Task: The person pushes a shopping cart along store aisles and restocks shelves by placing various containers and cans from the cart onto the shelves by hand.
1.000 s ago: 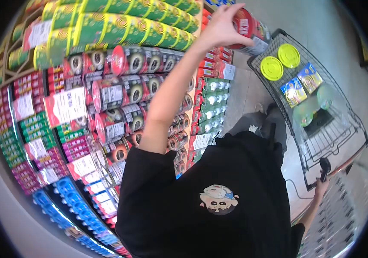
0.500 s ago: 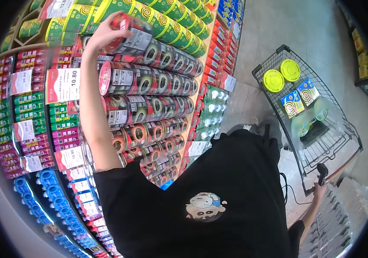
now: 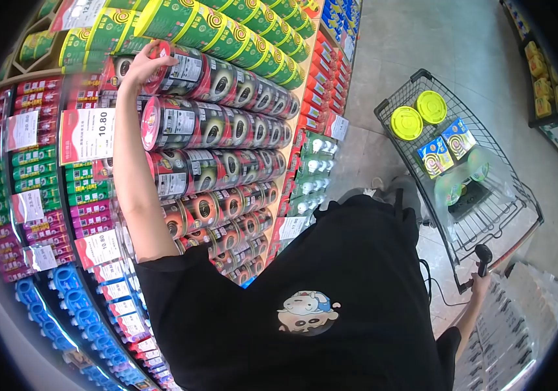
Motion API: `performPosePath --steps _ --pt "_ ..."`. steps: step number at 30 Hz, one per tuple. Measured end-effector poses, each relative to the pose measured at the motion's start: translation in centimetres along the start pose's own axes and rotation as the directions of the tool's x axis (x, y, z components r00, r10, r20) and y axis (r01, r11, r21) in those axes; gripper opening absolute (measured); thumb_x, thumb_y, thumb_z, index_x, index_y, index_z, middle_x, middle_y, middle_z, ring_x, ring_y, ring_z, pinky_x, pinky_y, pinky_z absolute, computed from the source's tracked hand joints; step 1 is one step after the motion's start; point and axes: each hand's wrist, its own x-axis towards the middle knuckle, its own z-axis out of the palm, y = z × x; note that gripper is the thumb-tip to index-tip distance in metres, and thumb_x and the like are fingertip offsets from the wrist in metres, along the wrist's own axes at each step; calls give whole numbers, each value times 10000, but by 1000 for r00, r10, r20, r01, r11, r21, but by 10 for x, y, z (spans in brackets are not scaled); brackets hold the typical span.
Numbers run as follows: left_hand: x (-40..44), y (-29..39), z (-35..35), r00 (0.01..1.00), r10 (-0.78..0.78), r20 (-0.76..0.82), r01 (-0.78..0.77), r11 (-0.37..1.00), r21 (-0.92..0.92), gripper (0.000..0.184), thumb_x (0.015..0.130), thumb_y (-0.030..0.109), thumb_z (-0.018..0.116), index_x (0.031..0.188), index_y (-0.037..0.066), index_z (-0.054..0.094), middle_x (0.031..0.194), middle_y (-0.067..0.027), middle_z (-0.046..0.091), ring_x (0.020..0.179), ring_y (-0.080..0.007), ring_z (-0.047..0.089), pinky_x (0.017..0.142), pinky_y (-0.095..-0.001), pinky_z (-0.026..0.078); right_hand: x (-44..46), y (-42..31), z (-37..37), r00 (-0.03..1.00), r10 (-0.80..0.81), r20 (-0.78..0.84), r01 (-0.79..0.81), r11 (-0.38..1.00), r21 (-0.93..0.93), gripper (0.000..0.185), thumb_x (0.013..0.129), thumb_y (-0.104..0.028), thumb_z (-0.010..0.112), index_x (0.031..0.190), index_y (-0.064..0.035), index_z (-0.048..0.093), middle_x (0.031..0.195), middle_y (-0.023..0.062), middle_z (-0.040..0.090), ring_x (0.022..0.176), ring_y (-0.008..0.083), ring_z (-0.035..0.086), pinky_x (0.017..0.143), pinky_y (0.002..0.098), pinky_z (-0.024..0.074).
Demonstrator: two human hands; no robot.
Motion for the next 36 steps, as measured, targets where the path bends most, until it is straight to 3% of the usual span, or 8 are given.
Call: performPosePath --steps 3,6,9,12,26,32,36 --pt "9 -8 3 999 -11 49 12 1000 -6 1040 623 389 909 1531 94 497 1323 -154 663 1154 -240 638 1018 -365 482 1 2 2 999 -42 -16 41 999 -26 487 741 0 625 1217 -24 727 959 70 711 664 142 608 618 311 501" --pt "8 -8 7 998 -16 57 16 1000 -14 1034 625 398 904 1526 92 499 1324 -156 663 1162 -241 635 1024 -367 477 -5 -5 0 999 31 9 -31 1000 -8 484 746 1 622 1217 -28 727 951 62 705 660 130 597 616 299 490" --pt "14 -14 9 999 -4 44 4 1000 8 1028 627 409 896 1524 96 502 1325 -153 663 1167 -245 633 1025 -371 474 -3 2 7 998 -37 -44 40 998 54 468 772 3 617 1224 -68 714 659 26 591 457 131 541 425 300 409" --pt "6 -6 8 999 7 40 -8 1000 22 1019 630 418 888 1522 103 507 1330 -151 661 1179 -252 627 1030 -376 469 -4 5 6 998 -53 -46 53 999 11 467 776 -5 618 1227 -76 713 629 17 566 431 124 514 397 294 373" --pt "0 8 10 997 -8 78 2 996 85 984 673 453 836 1543 138 500 1414 -185 627 1307 -288 584 1085 -419 448 -12 -8 9 998 -37 -47 38 999 12 472 775 -7 629 1238 -57 708 650 -1 554 455 116 503 420 297 355" --pt "20 -8 4 991 102 88 -124 947 296 942 681 489 812 1527 185 533 1325 -180 690 1217 -297 656 1062 -389 476 -9 0 10 996 -66 -59 66 998 -3 468 782 -15 622 1241 -56 708 650 5 558 456 115 502 422 297 359" --pt "20 -14 6 999 42 21 -47 929 367 935 666 497 809 1511 187 556 1267 -183 721 1166 -310 685 1039 -405 498 -9 0 9 998 -40 -56 40 999 -4 477 786 -26 618 1251 -71 710 654 18 571 466 115 509 430 300 370"
